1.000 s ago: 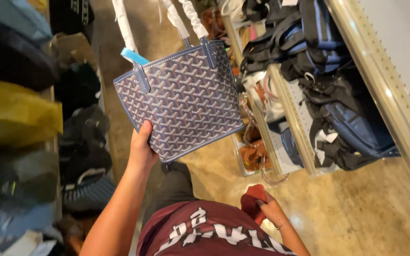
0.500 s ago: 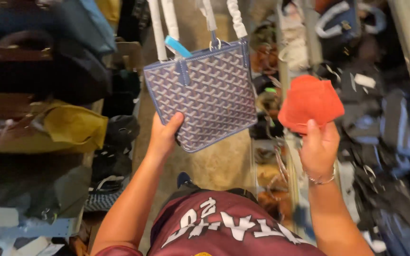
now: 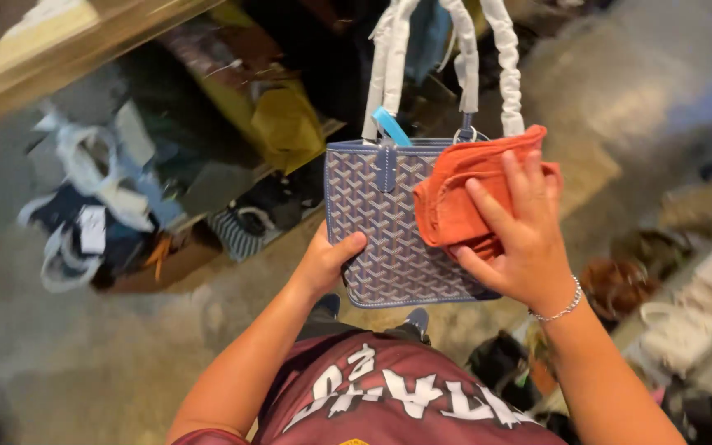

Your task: Cleaning and wiping down various handbags with a cloth in a retail stock area.

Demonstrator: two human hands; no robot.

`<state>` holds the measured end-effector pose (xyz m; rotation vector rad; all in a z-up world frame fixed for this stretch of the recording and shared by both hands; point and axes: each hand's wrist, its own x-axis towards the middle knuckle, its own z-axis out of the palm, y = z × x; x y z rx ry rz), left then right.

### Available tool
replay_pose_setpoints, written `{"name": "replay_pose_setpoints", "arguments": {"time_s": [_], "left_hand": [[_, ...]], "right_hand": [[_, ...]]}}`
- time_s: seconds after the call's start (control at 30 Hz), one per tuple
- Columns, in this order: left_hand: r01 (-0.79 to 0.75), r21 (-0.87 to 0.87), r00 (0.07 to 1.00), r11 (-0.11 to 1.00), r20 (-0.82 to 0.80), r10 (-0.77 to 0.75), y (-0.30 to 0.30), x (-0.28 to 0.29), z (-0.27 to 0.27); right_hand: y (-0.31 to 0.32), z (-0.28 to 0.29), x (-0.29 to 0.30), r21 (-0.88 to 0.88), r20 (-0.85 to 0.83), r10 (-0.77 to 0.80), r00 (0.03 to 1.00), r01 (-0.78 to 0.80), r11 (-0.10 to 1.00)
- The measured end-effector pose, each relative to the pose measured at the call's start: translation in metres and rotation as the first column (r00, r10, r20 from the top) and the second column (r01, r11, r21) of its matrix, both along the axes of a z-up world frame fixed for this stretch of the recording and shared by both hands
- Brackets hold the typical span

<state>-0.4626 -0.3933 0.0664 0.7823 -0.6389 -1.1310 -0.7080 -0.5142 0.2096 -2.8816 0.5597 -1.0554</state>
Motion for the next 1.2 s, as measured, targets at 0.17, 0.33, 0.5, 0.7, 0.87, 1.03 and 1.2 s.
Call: {"name": "replay_pose_setpoints", "arguments": {"time_s": [0.17, 0.33, 0.5, 0.7, 0.87, 1.03, 1.2], "left_hand": [[-0.056, 0.032, 0.974, 0.998, -0.218, 0.062, 0.045, -0.052, 0.008], [-0.236, 0.042, 0.926, 0.971, -0.294, 0.237, 0.101, -0.071, 0.001], [-0.388, 0.007, 0.884, 0.922, -0.282, 0.374, 0.178, -0.084, -0.003], [-0.433, -0.029, 0.859, 0.901, -0.318, 0.403, 0.262, -0.09, -0.007], [-0.585, 0.022, 0.792, 0.81, -0.199, 0.577, 0.299, -0.114, -0.027], [-0.568, -0.022, 0.805, 0.823, -0.222, 0.55, 0.296, -0.154, 0.019], [-0.594, -0.025, 0.797, 0.804, -0.156, 0.584, 0.283, -0.172, 0.028]], "right_hand": [[-0.006, 0.034, -0.006, 0.066, -0.009, 0.174, 0.985, -0.173, 0.983], [0.028, 0.043, 0.003, 0.115, -0.117, 0.364, 0.924, -0.352, 0.929], [0.064, 0.049, 0.034, -0.007, -0.183, 0.588, 0.788, -0.599, 0.801], [0.173, 0.022, 0.073, 0.001, -0.277, 0.726, 0.629, -0.755, 0.655], [0.237, 0.028, 0.066, -0.089, -0.366, 0.718, 0.592, -0.791, 0.606], [0.235, 0.054, 0.059, -0.131, -0.339, 0.732, 0.591, -0.8, 0.586], [0.233, 0.054, 0.028, -0.127, -0.391, 0.776, 0.495, -0.864, 0.487]]}}
